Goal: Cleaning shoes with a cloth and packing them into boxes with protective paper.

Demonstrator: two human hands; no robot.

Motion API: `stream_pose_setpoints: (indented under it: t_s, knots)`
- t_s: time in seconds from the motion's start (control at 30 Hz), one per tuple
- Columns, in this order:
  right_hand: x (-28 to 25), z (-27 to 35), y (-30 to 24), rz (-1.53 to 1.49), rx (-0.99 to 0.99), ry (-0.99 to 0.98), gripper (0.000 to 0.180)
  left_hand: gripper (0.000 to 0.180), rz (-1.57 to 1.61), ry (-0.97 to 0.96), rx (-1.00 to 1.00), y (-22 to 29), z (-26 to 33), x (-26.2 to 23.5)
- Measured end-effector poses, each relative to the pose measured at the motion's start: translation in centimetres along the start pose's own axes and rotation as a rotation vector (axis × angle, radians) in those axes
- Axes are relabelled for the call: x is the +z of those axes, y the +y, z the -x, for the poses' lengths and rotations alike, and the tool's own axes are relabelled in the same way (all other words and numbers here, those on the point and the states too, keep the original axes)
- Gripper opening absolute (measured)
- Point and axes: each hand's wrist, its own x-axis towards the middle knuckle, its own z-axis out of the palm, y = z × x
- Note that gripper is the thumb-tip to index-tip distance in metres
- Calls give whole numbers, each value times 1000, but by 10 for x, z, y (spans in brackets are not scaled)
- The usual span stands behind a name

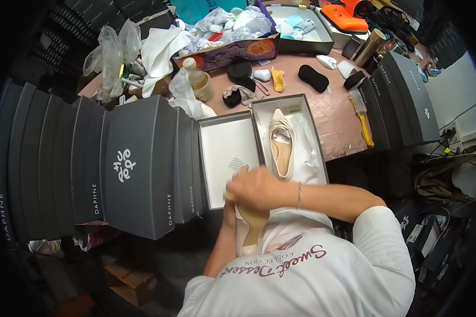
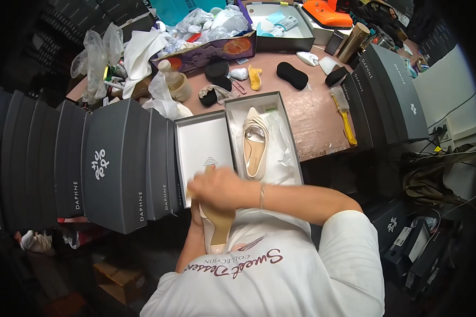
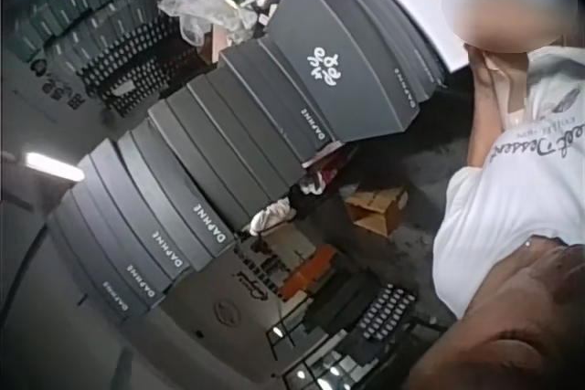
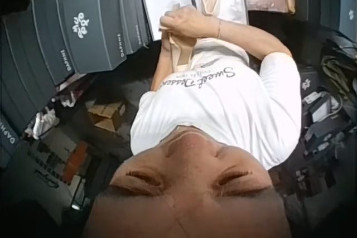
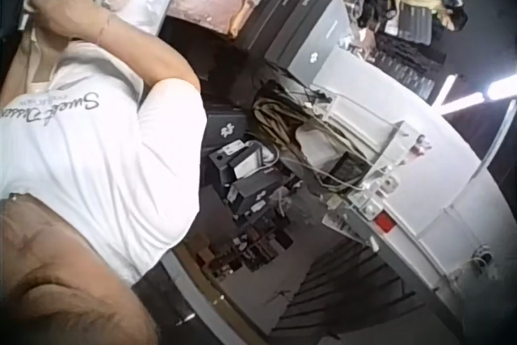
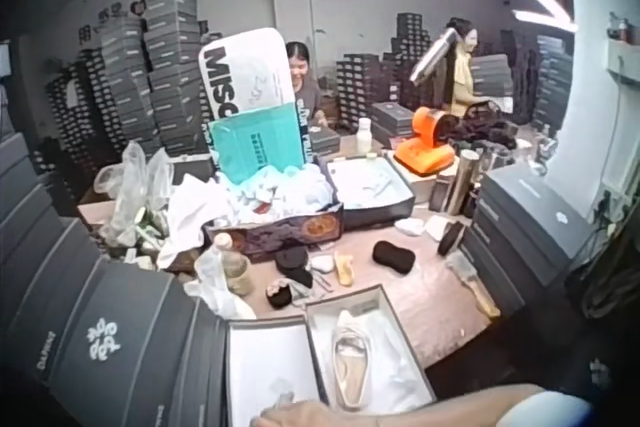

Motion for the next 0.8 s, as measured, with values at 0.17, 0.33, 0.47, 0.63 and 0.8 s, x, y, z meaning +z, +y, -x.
stream_pose_setpoints:
  t_s: [0.17,0.33,0.47,0.63,0.8]
  knots:
    - [4,-1,9,-15,5,106,10,72,-68,-146,4,1,-9,-1]
    - [20,53,-9,-16,-239,209,16,70,11,-211,-14,14,-10,11]
    - [12,49,26,1,-76,334,18,66,80,12,-129,10,-10,36]
    - [-4,64,9,35,-147,75,15,67,6,-59,-93,5,-15,18]
    - [5,57,26,0,-115,383,15,70,73,155,-142,9,-9,58]
